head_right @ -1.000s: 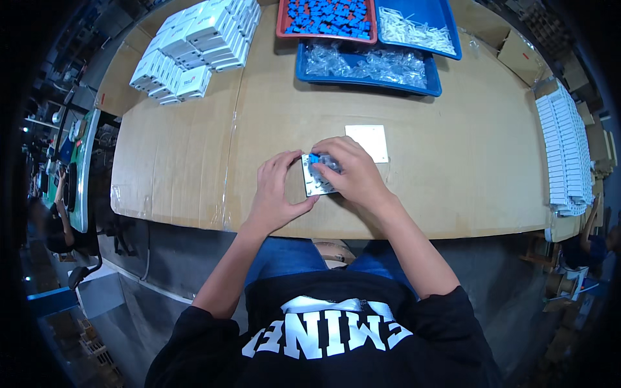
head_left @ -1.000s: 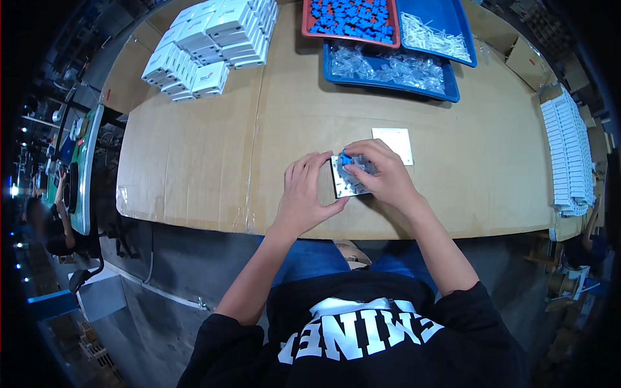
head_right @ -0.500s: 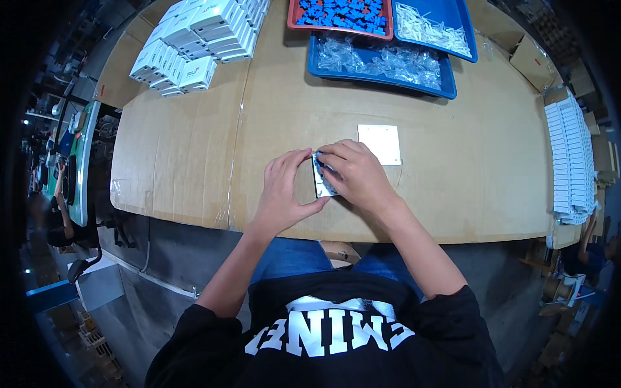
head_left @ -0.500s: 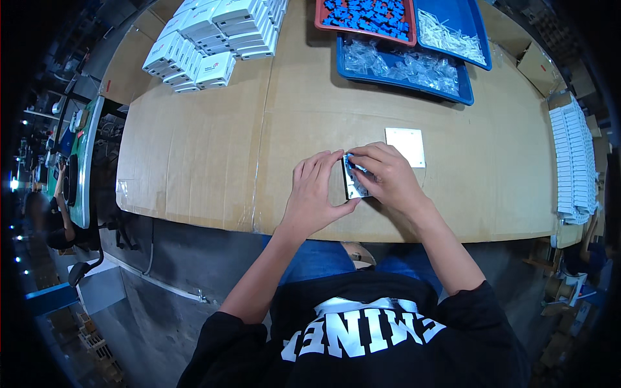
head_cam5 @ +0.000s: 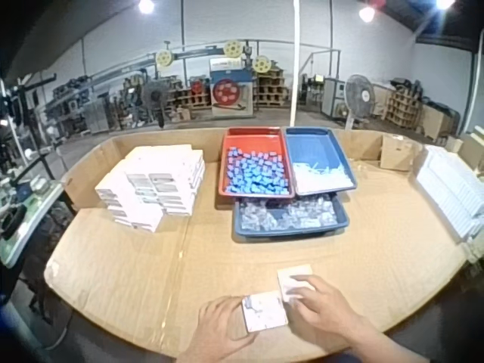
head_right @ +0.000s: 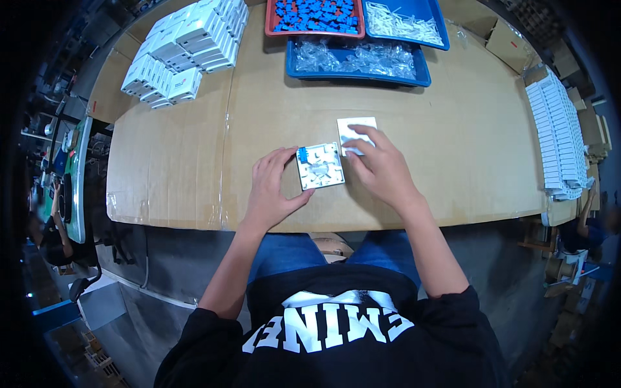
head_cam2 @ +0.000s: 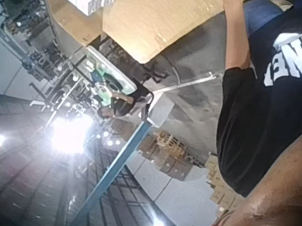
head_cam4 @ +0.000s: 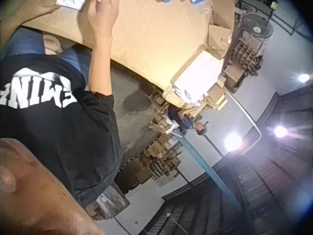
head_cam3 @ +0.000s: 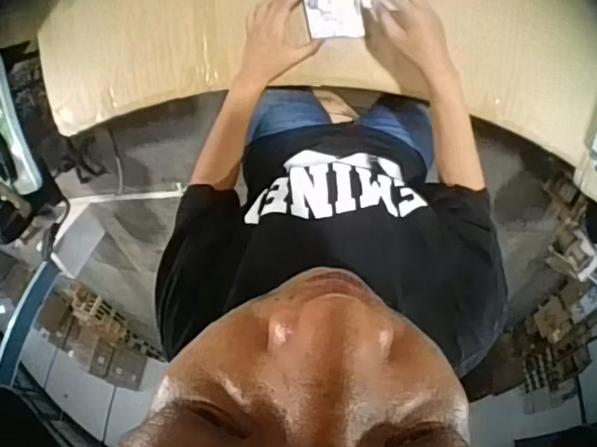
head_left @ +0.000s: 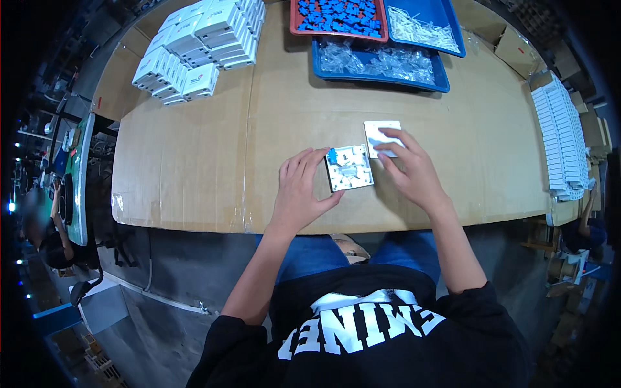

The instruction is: The person packs blue electronic components from a clear plastic bag into white boxes by hand, then organizes the filled boxes on a workbench.

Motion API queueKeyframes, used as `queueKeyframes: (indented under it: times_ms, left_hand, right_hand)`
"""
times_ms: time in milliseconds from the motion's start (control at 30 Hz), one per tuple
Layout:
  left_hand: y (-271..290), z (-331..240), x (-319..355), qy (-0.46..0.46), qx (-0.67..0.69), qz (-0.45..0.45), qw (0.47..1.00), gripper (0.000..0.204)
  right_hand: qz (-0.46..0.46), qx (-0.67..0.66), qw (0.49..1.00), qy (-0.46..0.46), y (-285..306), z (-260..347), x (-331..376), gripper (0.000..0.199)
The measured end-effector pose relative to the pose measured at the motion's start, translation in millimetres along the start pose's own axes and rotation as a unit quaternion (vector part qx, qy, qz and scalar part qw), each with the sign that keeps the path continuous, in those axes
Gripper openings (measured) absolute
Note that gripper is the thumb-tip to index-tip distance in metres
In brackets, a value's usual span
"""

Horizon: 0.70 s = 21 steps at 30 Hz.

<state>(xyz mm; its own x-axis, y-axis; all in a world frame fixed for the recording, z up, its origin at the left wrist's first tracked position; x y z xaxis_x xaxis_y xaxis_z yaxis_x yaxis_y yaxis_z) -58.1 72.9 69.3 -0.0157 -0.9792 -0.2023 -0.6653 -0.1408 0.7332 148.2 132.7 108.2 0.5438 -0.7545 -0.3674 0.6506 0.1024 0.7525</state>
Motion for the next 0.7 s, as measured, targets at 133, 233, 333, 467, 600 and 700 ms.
queueKeyframes:
  times_ms: [133, 233, 333, 467, 600, 700]
  left_hand:
    - [-2.0, -5.2, 0.3, -0.016, 0.004, 0.005, 1.0, 0.073]
    - [-1.7, -15.0, 4.1, -0.06, -0.028, -0.019, 0.998, 0.064]
    - [-19.5, -28.1, 11.4, -0.139, -0.08, 0.043, 0.986, 0.054]
    - [-33.1, -36.6, 13.1, -0.14, -0.126, 0.051, 0.981, 0.049]
    - [-31.9, -36.2, 12.8, -0.133, -0.156, 0.027, 0.978, 0.049]
    - [-34.2, -39.2, 10.4, -0.115, -0.145, 0.049, 0.981, 0.052]
  right_hand:
    - [0.022, 0.018, 0.999, 0.027, -9.3, 22.0, 33.0, 0.02]
    - [0.039, 0.058, 0.997, 0.04, -19.2, 27.0, 40.1, 0.025]
    - [0.046, 0.085, 0.995, 0.037, -25.0, 33.7, 39.7, 0.027]
    - [0.089, 0.205, 0.973, 0.064, -30.1, 47.4, 33.9, 0.03]
    - [0.185, 0.34, 0.92, 0.064, -45.8, 56.0, 25.9, 0.03]
    - [0.258, 0.422, 0.866, 0.071, -59.0, 56.5, 28.7, 0.029]
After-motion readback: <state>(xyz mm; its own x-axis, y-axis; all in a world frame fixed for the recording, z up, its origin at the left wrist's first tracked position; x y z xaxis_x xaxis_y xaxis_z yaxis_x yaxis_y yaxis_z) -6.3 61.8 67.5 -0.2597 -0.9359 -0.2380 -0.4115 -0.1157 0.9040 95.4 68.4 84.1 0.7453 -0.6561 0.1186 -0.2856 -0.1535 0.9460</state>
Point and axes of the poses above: each hand's wrist, its own x-axis away from the middle knuckle, its own y-axis out of the back of the hand, z = x × y, the point moved 8 cm from there along -x, towards the middle knuckle, and after that the axes turned 11 degrees about y, right-handed, at the moved point
